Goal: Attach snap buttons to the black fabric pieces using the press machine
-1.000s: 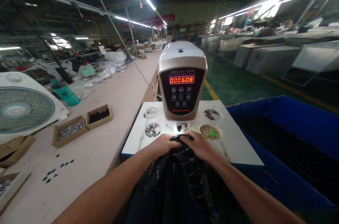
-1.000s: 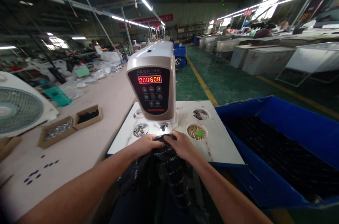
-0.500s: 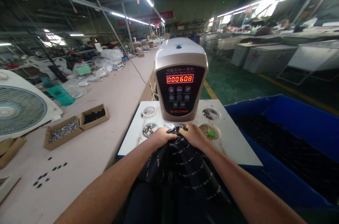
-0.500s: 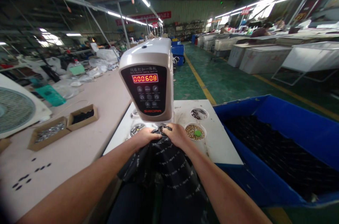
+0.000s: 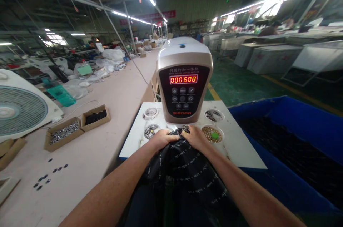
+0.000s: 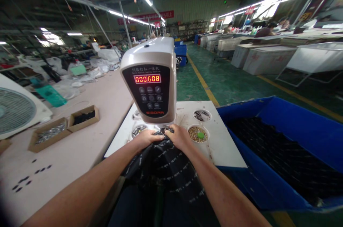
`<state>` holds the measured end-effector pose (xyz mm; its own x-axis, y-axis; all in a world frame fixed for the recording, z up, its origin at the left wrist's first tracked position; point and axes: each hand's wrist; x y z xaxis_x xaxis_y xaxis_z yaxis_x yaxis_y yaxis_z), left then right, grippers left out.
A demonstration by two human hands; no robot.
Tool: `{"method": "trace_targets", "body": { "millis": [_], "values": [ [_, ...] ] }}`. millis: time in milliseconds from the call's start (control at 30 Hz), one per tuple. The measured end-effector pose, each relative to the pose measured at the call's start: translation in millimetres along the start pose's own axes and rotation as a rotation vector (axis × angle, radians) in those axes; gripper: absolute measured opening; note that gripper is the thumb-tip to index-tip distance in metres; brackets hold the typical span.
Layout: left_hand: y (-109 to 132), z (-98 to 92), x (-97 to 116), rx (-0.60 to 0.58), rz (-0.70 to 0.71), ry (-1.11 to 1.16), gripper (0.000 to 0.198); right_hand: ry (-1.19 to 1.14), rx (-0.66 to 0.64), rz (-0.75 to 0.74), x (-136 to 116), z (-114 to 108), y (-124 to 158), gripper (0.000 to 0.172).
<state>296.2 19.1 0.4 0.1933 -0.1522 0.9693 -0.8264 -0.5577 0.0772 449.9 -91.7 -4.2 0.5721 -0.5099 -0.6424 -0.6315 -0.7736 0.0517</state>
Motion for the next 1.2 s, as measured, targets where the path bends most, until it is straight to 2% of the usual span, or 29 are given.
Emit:
{"method": "trace_targets", "body": {
  "millis": [200,367,533,1000,1100,1200],
  "values": [
    [8,3.5,-1,0.12,0.028,-0.047,0.028,0.03,0.047,0.002,4,6,2,0.025],
    [9,6.8,2,0.147,0.034,-0.075,0.018,0.047,0.068,-0.004,6,8,3,0.028],
    [10,8.4,3,0.15,0.039,-0.08,0.017,0.034,0.071,-0.006,7,9,3,0.028],
    [9,11.5,4,0.166,0.054,-0.158,0.022,-0.058,0.048,0.004,6,9,3,0.032],
    [17,9.9,9,0.196,0.106,-0.235,0.028,-0.104,0.049,0.0,1,2,9,0.032],
    [40,-1.2,10,0.295,0.186,-0.35,0.042,-0.174,0.064,0.005,-1,-14,17,0.028]
  ]
}}
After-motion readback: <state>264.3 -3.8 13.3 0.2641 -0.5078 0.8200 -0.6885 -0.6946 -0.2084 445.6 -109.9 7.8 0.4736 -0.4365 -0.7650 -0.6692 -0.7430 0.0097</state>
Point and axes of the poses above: each hand's wrist, its own y-axis away from the middle knuckle, its own z-axis out of the palm, x = y × z, and after that the axes turned 14 degrees about z, right-handed
